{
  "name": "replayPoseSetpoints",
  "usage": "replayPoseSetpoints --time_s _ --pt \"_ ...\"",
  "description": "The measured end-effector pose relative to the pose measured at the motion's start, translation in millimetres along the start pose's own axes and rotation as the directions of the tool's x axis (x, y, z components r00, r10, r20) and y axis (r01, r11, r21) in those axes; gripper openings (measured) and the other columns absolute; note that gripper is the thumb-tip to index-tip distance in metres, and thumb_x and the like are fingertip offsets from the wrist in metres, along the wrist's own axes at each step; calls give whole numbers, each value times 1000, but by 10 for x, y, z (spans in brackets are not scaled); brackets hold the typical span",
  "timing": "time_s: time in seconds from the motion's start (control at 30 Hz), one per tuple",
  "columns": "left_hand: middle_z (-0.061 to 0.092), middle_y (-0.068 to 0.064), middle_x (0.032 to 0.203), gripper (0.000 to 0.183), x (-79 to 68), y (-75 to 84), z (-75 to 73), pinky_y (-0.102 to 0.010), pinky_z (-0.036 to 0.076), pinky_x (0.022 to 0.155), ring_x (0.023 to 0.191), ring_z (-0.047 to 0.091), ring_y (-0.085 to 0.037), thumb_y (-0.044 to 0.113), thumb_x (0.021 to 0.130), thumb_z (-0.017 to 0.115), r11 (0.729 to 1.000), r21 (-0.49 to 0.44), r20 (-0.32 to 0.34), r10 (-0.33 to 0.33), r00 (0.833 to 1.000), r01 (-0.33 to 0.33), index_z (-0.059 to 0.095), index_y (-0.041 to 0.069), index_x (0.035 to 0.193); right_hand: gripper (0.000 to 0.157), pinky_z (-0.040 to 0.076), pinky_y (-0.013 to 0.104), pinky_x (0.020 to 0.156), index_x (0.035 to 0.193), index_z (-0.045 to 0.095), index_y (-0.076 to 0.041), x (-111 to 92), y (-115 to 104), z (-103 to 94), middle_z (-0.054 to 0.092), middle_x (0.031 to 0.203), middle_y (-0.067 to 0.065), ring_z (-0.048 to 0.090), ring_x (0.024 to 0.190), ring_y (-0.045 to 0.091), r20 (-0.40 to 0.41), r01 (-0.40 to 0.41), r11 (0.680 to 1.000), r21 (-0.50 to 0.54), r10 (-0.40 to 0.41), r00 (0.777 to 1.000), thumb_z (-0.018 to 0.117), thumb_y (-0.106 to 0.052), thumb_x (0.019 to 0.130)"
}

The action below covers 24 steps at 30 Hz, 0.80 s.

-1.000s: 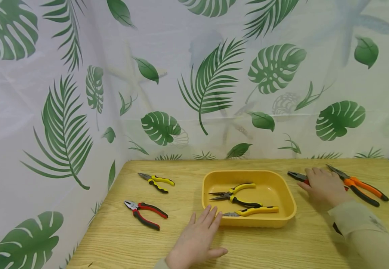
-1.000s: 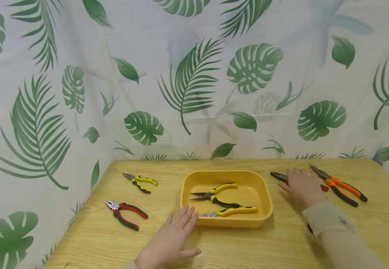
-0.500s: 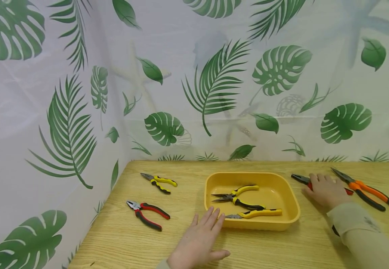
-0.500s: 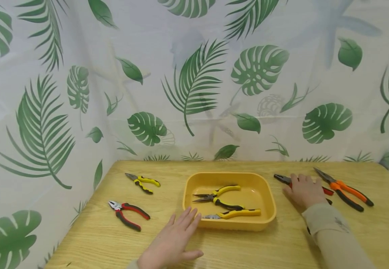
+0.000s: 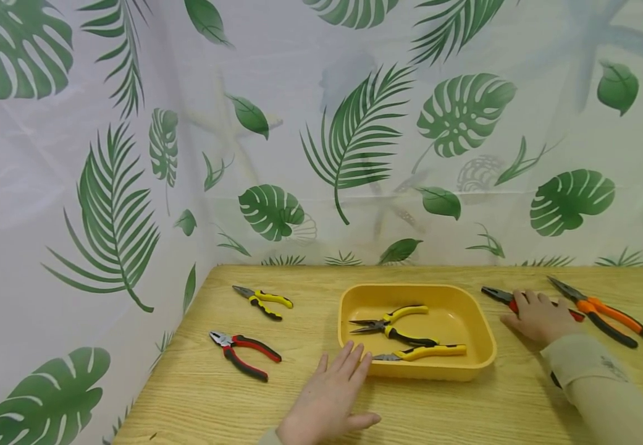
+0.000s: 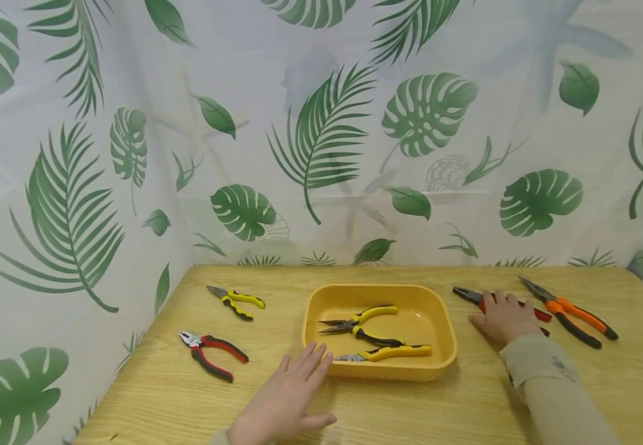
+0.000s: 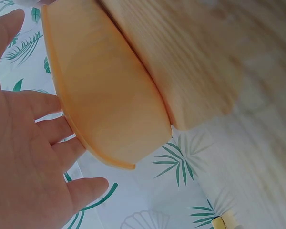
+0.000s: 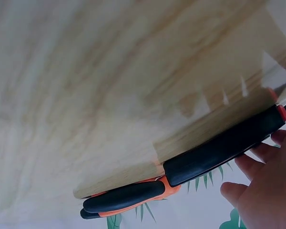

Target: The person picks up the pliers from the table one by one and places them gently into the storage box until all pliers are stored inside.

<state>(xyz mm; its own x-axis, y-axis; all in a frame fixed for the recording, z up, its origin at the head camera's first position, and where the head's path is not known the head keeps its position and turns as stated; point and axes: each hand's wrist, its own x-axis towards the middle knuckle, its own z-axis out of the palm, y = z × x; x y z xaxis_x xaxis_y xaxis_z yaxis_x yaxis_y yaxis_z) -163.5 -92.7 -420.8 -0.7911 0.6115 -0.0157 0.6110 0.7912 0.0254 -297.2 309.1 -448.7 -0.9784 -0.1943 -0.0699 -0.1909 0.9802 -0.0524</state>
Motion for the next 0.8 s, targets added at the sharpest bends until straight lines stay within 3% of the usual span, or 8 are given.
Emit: replayPoseSetpoints --time_s 0.8 --pt "14 -6 146 83 1 25 -7 -48 26 97 133 8 -21 66 81 33 1000 22 -14 0 1000 0 19 12 142 78 21 67 83 125 37 14 -162 -18 22 37 122 37 34 108 53 17 71 996 -54 -70 997 43 -53 86"
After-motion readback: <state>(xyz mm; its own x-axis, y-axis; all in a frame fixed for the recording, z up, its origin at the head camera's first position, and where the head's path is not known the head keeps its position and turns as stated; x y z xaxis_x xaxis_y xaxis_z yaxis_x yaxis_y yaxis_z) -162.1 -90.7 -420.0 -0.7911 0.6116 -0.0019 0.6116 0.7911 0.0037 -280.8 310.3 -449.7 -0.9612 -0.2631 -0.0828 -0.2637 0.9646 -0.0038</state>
